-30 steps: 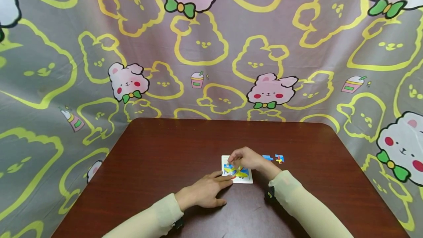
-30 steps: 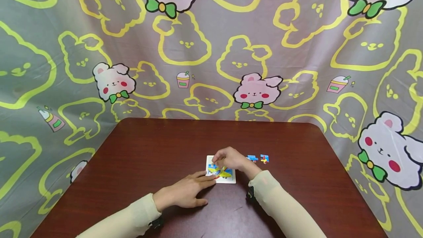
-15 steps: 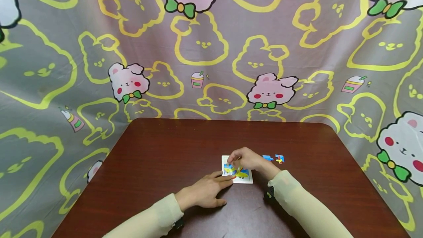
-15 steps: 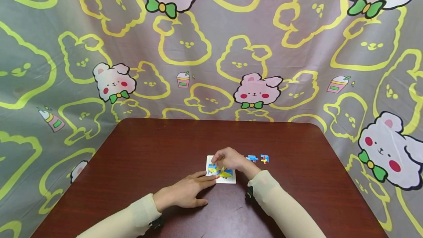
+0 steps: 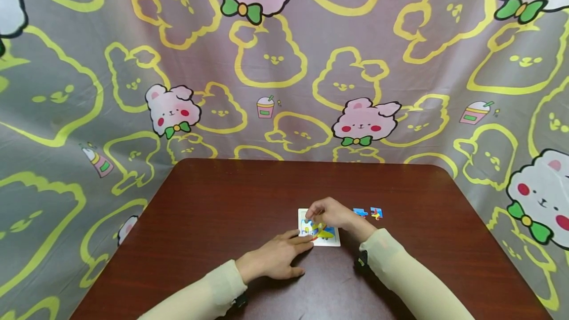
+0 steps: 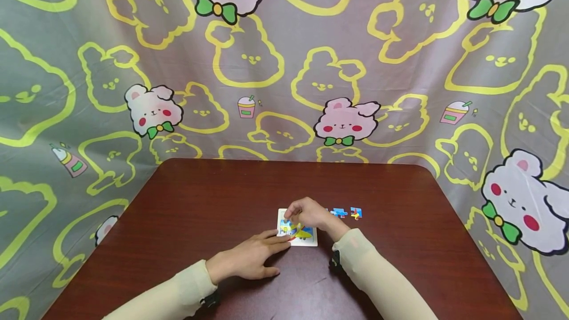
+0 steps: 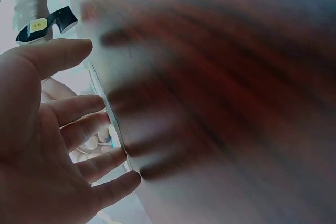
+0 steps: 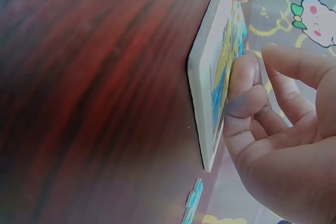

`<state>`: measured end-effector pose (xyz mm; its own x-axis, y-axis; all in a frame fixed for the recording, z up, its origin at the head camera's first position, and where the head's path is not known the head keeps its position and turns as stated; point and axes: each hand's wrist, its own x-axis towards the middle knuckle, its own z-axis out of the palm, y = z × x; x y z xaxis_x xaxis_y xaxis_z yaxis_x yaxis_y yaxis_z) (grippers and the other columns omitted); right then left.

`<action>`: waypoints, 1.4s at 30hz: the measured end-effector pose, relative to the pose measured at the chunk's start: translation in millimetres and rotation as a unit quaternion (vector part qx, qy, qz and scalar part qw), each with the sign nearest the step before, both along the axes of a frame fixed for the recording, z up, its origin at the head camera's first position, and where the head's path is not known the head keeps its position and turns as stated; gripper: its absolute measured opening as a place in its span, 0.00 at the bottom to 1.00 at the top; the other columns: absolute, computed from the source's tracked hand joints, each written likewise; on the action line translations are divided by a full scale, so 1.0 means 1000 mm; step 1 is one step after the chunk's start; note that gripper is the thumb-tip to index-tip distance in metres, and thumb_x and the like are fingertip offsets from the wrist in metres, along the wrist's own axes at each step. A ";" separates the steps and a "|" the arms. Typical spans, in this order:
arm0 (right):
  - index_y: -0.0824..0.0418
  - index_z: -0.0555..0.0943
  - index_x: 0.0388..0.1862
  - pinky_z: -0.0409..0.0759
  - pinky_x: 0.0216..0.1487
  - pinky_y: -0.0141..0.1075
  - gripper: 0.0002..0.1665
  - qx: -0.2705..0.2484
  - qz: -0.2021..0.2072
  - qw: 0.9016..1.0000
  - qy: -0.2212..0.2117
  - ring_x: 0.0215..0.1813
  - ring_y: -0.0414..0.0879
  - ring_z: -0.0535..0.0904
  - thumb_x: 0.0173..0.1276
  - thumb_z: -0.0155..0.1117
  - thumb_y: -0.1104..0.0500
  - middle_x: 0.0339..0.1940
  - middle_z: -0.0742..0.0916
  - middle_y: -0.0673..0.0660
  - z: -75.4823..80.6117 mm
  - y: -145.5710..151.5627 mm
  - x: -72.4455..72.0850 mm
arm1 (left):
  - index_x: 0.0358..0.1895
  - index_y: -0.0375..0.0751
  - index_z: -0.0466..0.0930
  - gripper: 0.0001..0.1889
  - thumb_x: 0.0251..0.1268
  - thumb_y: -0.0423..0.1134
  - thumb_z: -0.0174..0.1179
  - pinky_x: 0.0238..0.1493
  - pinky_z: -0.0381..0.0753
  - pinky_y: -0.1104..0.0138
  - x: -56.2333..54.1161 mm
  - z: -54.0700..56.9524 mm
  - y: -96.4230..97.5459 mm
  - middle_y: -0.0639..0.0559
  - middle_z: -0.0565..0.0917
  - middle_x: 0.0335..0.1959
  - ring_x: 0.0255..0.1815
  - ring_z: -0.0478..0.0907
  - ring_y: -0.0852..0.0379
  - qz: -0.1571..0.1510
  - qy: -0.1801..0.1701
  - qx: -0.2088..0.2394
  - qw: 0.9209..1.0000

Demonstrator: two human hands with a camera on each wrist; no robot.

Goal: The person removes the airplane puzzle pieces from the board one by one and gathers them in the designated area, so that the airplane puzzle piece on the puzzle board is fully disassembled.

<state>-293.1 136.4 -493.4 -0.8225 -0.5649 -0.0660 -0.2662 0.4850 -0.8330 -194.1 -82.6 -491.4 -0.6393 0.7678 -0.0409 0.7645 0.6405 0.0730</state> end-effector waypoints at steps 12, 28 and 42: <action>0.66 0.86 0.39 0.80 0.31 0.35 0.07 -0.010 -0.005 1.000 -0.001 0.34 0.40 0.81 0.62 0.65 0.70 0.36 0.90 0.63 0.002 -0.002 0.002 | 0.72 0.49 0.70 0.35 0.63 0.55 0.64 0.71 0.71 0.55 0.001 0.002 0.000 0.58 0.68 0.76 0.76 0.64 0.46 0.000 0.002 -0.001 1.000; 0.67 0.86 0.38 0.79 0.31 0.34 0.07 -0.004 -0.009 1.000 0.006 0.33 0.39 0.80 0.62 0.65 0.70 0.33 0.89 0.61 0.002 -0.003 0.001 | 0.72 0.50 0.70 0.35 0.63 0.56 0.63 0.70 0.73 0.54 0.000 0.001 -0.001 0.59 0.68 0.76 0.76 0.64 0.47 -0.001 0.004 -0.002 1.000; 0.63 0.86 0.38 0.80 0.30 0.35 0.09 0.013 -0.003 1.000 0.010 0.33 0.41 0.80 0.60 0.65 0.72 0.33 0.89 0.58 0.000 -0.005 -0.002 | 0.72 0.48 0.70 0.35 0.64 0.55 0.63 0.72 0.71 0.56 0.000 0.001 -0.002 0.58 0.68 0.76 0.76 0.65 0.46 -0.007 0.010 0.000 1.000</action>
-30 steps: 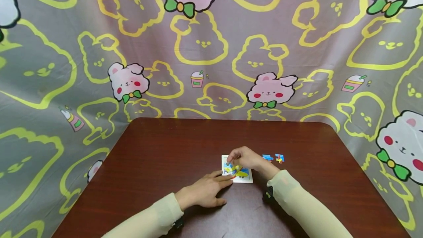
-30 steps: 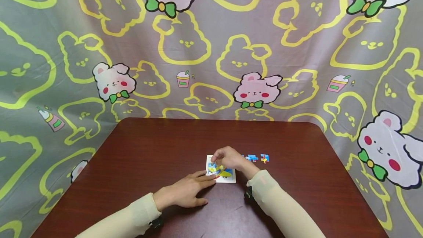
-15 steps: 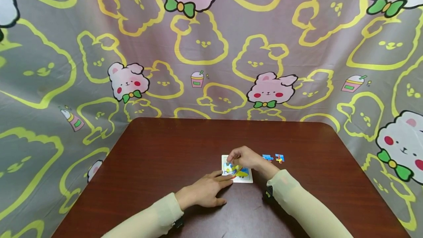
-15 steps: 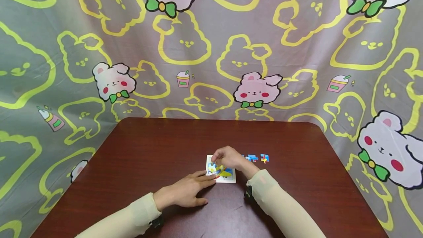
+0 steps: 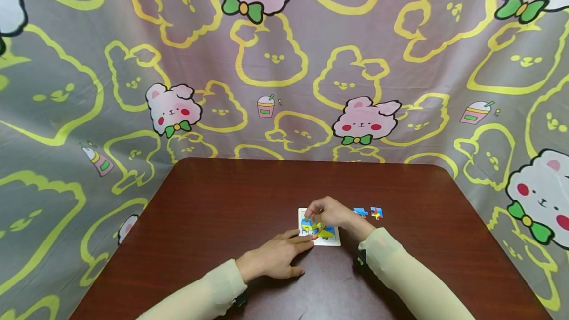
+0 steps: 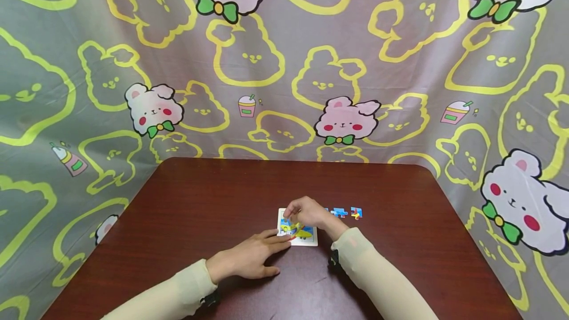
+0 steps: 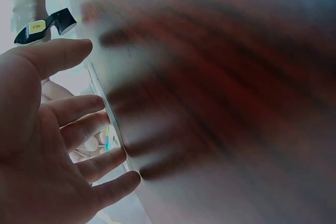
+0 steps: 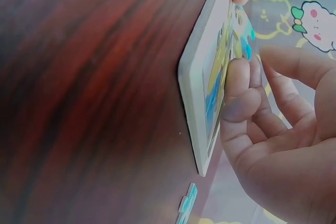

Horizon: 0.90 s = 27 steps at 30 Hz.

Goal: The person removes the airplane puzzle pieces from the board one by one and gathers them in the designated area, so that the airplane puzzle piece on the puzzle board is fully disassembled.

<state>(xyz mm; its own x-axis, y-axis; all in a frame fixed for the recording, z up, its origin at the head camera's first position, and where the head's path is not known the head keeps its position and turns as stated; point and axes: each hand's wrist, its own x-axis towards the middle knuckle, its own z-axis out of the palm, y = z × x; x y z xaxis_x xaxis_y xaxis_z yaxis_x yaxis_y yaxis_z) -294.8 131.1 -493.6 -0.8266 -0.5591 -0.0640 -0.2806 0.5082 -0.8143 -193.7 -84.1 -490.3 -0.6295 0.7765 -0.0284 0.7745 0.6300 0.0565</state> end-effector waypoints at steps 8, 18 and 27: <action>0.65 0.87 0.38 0.79 0.31 0.31 0.10 -0.008 0.006 1.000 0.002 0.34 0.39 0.80 0.59 0.65 0.73 0.33 0.89 0.59 0.002 -0.001 0.001 | 0.72 0.49 0.70 0.35 0.63 0.55 0.64 0.71 0.72 0.55 0.000 0.000 0.000 0.59 0.68 0.76 0.76 0.65 0.46 0.005 -0.005 0.003 1.000; 0.65 0.88 0.39 0.80 0.33 0.31 0.10 -0.002 0.012 1.000 0.003 0.35 0.39 0.81 0.61 0.66 0.73 0.34 0.90 0.60 0.003 -0.001 0.002 | 0.73 0.50 0.69 0.35 0.64 0.55 0.63 0.71 0.71 0.53 0.001 0.000 0.000 0.60 0.66 0.77 0.77 0.64 0.46 0.014 -0.024 0.001 1.000; 0.62 0.89 0.39 0.82 0.30 0.33 0.10 -0.001 -0.009 1.000 -0.005 0.34 0.39 0.80 0.61 0.66 0.71 0.34 0.90 0.57 -0.001 0.001 -0.003 | 0.72 0.48 0.70 0.35 0.63 0.55 0.64 0.72 0.69 0.53 0.000 0.001 0.000 0.58 0.68 0.76 0.77 0.64 0.45 0.006 -0.008 0.004 1.000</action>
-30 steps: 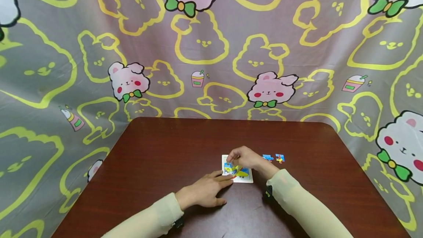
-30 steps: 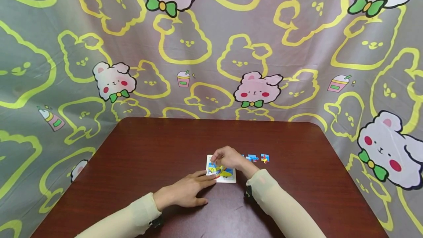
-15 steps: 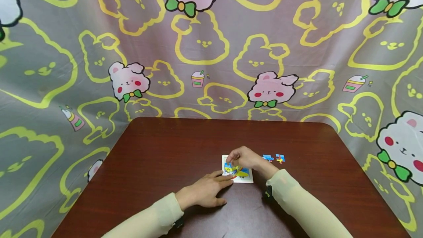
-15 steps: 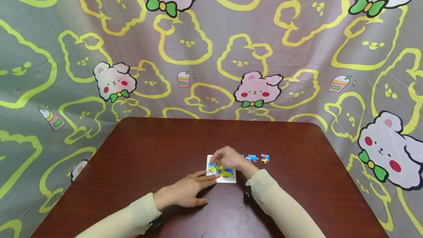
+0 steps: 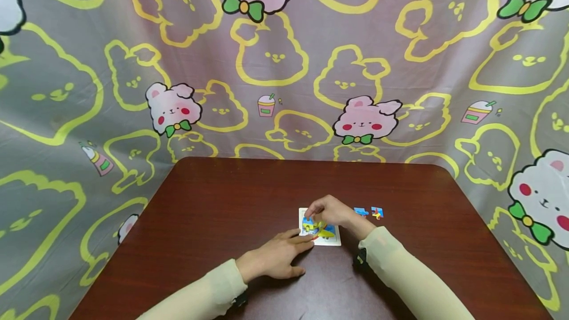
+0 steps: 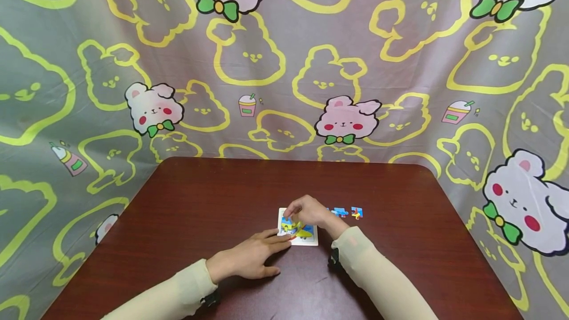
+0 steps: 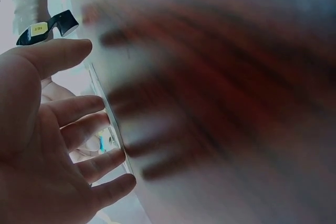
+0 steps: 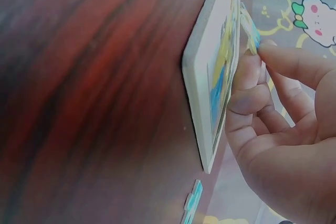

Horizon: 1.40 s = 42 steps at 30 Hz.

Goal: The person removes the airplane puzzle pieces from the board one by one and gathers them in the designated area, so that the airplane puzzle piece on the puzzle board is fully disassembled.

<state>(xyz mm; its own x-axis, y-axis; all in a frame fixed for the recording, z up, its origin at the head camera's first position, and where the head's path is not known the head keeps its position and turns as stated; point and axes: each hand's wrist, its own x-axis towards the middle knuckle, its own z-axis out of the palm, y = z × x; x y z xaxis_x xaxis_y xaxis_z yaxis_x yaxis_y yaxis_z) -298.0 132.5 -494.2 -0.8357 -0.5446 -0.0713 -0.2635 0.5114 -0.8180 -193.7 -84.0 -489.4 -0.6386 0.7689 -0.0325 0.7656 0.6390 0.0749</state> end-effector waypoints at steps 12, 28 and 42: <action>0.64 0.88 0.42 0.77 0.28 0.33 0.10 -0.019 -0.004 0.999 -0.031 0.30 0.42 0.78 0.62 0.66 0.69 0.35 0.89 0.58 0.005 0.020 -0.002 | 0.72 0.48 0.70 0.35 0.63 0.55 0.63 0.74 0.67 0.52 0.000 0.000 0.000 0.59 0.67 0.76 0.76 0.64 0.43 0.001 -0.001 0.002 1.000; 0.58 0.88 0.41 0.71 0.25 0.34 0.08 0.018 -0.043 0.998 -0.048 0.29 0.48 0.76 0.65 0.66 0.65 0.34 0.89 0.52 0.012 0.059 -0.002 | 0.73 0.49 0.69 0.35 0.63 0.56 0.63 0.75 0.67 0.54 -0.001 -0.001 -0.001 0.59 0.67 0.77 0.77 0.64 0.44 0.003 -0.003 -0.004 1.000; 0.62 0.88 0.43 0.72 0.24 0.34 0.09 0.015 -0.026 0.998 -0.059 0.28 0.44 0.76 0.64 0.66 0.65 0.34 0.88 0.54 0.011 0.090 0.001 | 0.73 0.49 0.69 0.35 0.64 0.56 0.62 0.75 0.66 0.55 -0.001 0.000 0.000 0.60 0.66 0.77 0.77 0.63 0.45 0.006 -0.012 -0.008 1.000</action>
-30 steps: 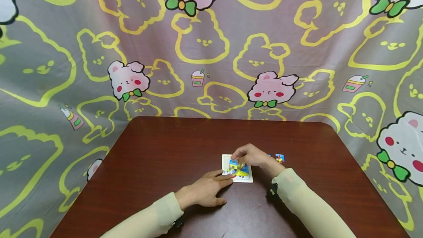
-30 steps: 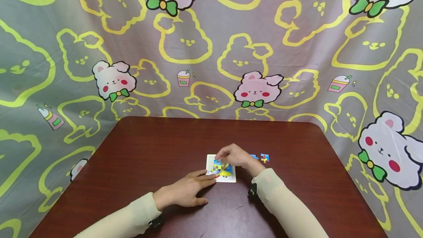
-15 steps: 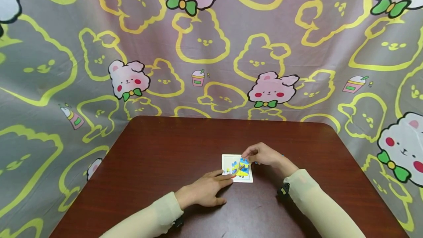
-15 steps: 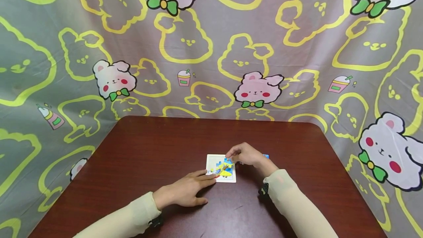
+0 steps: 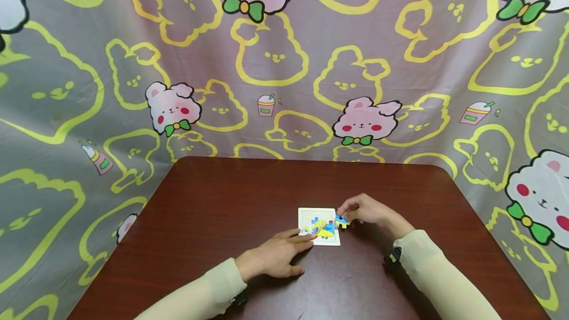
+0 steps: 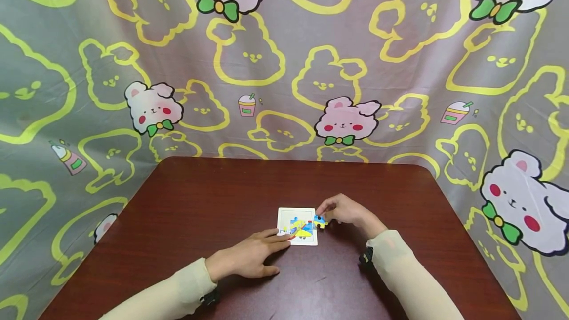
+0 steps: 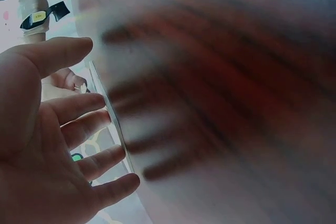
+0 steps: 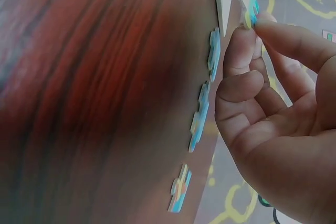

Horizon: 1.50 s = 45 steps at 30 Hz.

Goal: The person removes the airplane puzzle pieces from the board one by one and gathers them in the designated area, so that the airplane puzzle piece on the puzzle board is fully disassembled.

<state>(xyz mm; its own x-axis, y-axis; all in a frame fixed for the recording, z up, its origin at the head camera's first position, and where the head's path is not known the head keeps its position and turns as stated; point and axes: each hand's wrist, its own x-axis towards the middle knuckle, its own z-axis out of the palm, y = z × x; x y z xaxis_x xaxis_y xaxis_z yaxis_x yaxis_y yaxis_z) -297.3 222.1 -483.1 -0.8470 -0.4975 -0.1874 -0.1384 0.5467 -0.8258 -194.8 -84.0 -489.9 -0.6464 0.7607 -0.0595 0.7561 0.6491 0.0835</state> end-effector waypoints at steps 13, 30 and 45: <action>0.63 0.88 0.41 0.67 0.20 0.30 0.10 0.004 0.000 1.000 -0.001 0.25 0.43 0.72 0.60 0.67 0.67 0.33 0.88 0.57 -0.005 0.011 0.001 | 0.73 0.49 0.69 0.35 0.63 0.56 0.63 0.75 0.66 0.55 0.000 0.001 0.000 0.59 0.67 0.76 0.77 0.64 0.45 -0.002 0.006 0.001 1.000; 0.66 0.88 0.39 0.81 0.39 0.38 0.09 0.012 0.010 1.000 0.017 0.36 0.43 0.80 0.60 0.67 0.69 0.38 0.90 0.60 -0.008 0.008 0.003 | 0.73 0.50 0.69 0.35 0.64 0.56 0.62 0.75 0.66 0.55 0.001 0.003 0.000 0.60 0.67 0.77 0.77 0.64 0.45 -0.001 0.001 -0.002 1.000; 0.65 0.87 0.40 0.79 0.36 0.35 0.08 0.006 -0.005 1.000 0.015 0.36 0.42 0.80 0.63 0.66 0.68 0.37 0.90 0.57 -0.004 -0.004 0.001 | 0.73 0.49 0.68 0.35 0.65 0.55 0.62 0.76 0.66 0.55 0.000 0.003 0.000 0.59 0.66 0.77 0.77 0.64 0.45 0.002 -0.007 -0.001 1.000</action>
<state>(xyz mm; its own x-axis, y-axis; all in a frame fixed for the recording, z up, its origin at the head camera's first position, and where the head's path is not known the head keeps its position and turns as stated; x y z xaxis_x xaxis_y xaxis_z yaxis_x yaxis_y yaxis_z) -296.3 218.3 -487.2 -0.8577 -0.4861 -0.1677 -0.1570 0.5580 -0.8149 -194.3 -83.6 -487.3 -0.6485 0.7580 -0.0693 0.7523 0.6521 0.0932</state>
